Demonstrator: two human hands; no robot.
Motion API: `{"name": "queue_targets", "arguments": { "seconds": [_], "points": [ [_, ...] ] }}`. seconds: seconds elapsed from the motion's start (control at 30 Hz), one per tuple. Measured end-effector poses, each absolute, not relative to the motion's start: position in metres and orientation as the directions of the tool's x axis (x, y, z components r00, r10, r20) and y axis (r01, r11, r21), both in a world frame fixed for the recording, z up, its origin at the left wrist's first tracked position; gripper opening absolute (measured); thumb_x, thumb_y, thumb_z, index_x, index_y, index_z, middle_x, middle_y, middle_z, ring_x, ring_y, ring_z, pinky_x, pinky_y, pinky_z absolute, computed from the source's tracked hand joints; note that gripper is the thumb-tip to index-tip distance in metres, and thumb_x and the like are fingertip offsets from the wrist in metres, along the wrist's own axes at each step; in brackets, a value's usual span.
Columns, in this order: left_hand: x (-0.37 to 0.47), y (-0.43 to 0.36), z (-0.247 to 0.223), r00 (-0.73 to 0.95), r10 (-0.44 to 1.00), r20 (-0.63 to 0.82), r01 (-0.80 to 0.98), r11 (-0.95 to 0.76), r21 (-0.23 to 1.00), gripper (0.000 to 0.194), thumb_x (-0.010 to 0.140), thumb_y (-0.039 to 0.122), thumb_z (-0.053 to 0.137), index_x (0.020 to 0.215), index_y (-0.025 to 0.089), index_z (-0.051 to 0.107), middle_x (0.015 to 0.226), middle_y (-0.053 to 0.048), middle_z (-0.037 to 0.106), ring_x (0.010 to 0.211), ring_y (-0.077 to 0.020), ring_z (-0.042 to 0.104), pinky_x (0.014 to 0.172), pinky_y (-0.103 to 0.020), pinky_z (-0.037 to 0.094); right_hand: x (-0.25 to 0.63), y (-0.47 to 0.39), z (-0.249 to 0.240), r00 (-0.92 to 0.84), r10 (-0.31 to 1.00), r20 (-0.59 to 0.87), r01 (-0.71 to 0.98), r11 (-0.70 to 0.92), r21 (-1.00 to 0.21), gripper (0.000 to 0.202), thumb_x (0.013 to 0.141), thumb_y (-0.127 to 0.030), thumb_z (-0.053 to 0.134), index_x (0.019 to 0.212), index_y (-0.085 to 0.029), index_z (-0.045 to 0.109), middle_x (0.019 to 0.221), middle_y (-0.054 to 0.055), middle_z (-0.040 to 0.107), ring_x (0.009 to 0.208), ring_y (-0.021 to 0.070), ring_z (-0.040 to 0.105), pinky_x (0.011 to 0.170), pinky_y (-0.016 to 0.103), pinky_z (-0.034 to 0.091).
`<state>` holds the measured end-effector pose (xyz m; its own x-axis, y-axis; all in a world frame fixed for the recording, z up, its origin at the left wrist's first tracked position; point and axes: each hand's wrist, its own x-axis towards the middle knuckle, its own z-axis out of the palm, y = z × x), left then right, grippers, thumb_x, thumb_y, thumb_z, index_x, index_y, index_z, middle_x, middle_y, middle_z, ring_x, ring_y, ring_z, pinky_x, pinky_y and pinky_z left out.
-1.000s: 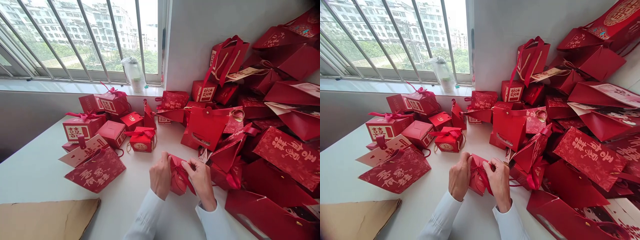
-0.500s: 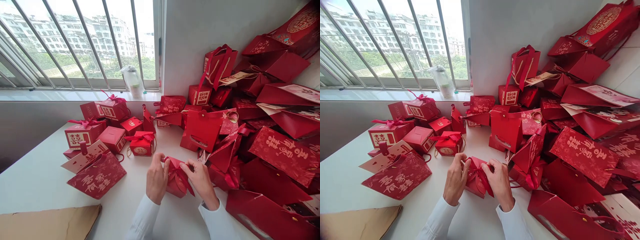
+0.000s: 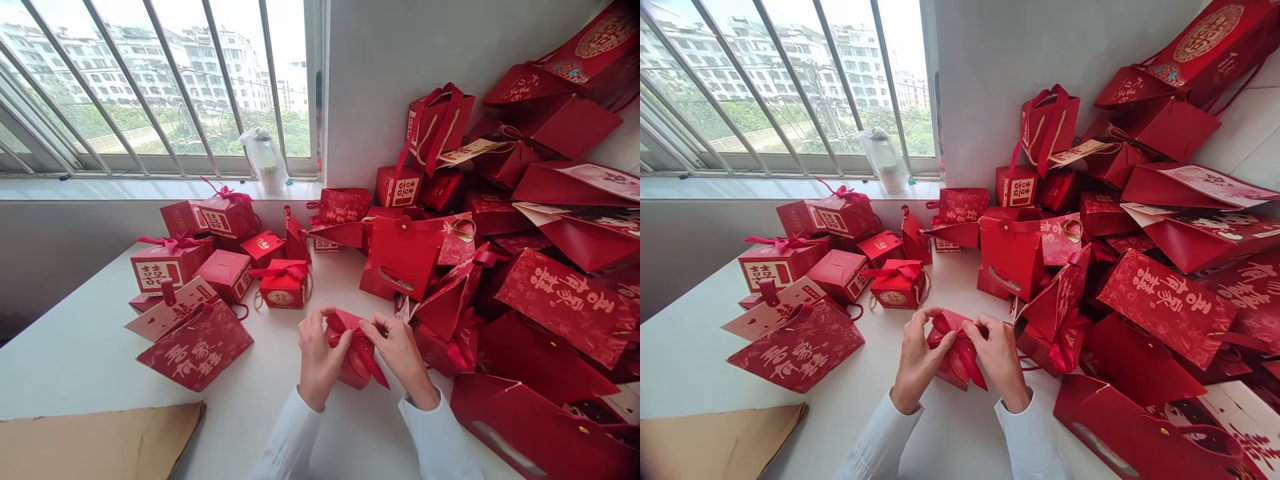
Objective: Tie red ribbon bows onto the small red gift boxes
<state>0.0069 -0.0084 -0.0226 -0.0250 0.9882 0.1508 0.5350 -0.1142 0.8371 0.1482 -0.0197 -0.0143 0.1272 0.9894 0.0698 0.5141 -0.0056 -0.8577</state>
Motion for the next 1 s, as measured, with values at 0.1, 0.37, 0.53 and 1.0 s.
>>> {"name": "queue_targets", "arguments": {
  "seconds": [0.1, 0.37, 0.53, 1.0],
  "points": [
    [0.003, -0.007, -0.026, -0.023, 0.994, 0.112, 0.459, -0.089, 0.884, 0.032, 0.072, 0.019, 0.058, 0.103, 0.022, 0.050, 0.109, -0.005, 0.057, 0.102, -0.0223, 0.051, 0.087, -0.038, 0.043, 0.149, -0.018, -0.014, 0.151, 0.986, 0.076, 0.511, -0.012, -0.859, 0.039, 0.083, -0.048, 0.045, 0.057, -0.019, 0.037, 0.055, -0.006, 0.033, 0.055, 0.0105, 0.033, 0.055, 0.023, 0.027],
    [-0.006, -0.014, -0.011, 0.045, 0.908, 0.417, 0.531, -0.375, 0.760, 0.014, 0.084, 0.024, 0.054, 0.094, 0.027, 0.064, 0.110, -0.004, 0.054, 0.113, -0.0233, 0.041, 0.094, -0.040, 0.036, 0.152, -0.015, -0.010, 0.098, 0.993, 0.063, 0.492, 0.007, -0.871, 0.039, 0.084, -0.049, 0.045, 0.059, -0.019, 0.040, 0.057, -0.005, 0.036, 0.056, 0.0105, 0.034, 0.055, 0.023, 0.027],
    [0.006, -0.013, -0.011, 0.118, 0.888, 0.444, 0.683, -0.398, 0.613, 0.012, 0.083, 0.026, 0.059, 0.076, 0.028, 0.068, 0.102, -0.003, 0.058, 0.115, -0.0290, 0.034, 0.089, -0.045, 0.030, 0.152, -0.016, -0.009, 0.090, 0.995, 0.049, 0.464, 0.002, -0.886, 0.038, 0.083, -0.049, 0.046, 0.060, -0.019, 0.042, 0.058, -0.005, 0.038, 0.056, 0.0106, 0.034, 0.055, 0.023, 0.028],
    [-0.001, -0.010, -0.022, 0.205, 0.919, 0.337, 0.699, -0.378, 0.607, 0.011, 0.083, 0.022, 0.054, 0.077, 0.025, 0.063, 0.110, -0.004, 0.055, 0.115, -0.0289, 0.031, 0.086, -0.045, 0.031, 0.154, -0.003, -0.004, 0.065, 0.995, 0.070, 0.536, 0.024, -0.844, 0.033, 0.080, -0.039, 0.049, 0.055, -0.019, 0.041, 0.054, -0.006, 0.038, 0.054, 0.0101, 0.036, 0.055, 0.022, 0.028]
  ]
}}
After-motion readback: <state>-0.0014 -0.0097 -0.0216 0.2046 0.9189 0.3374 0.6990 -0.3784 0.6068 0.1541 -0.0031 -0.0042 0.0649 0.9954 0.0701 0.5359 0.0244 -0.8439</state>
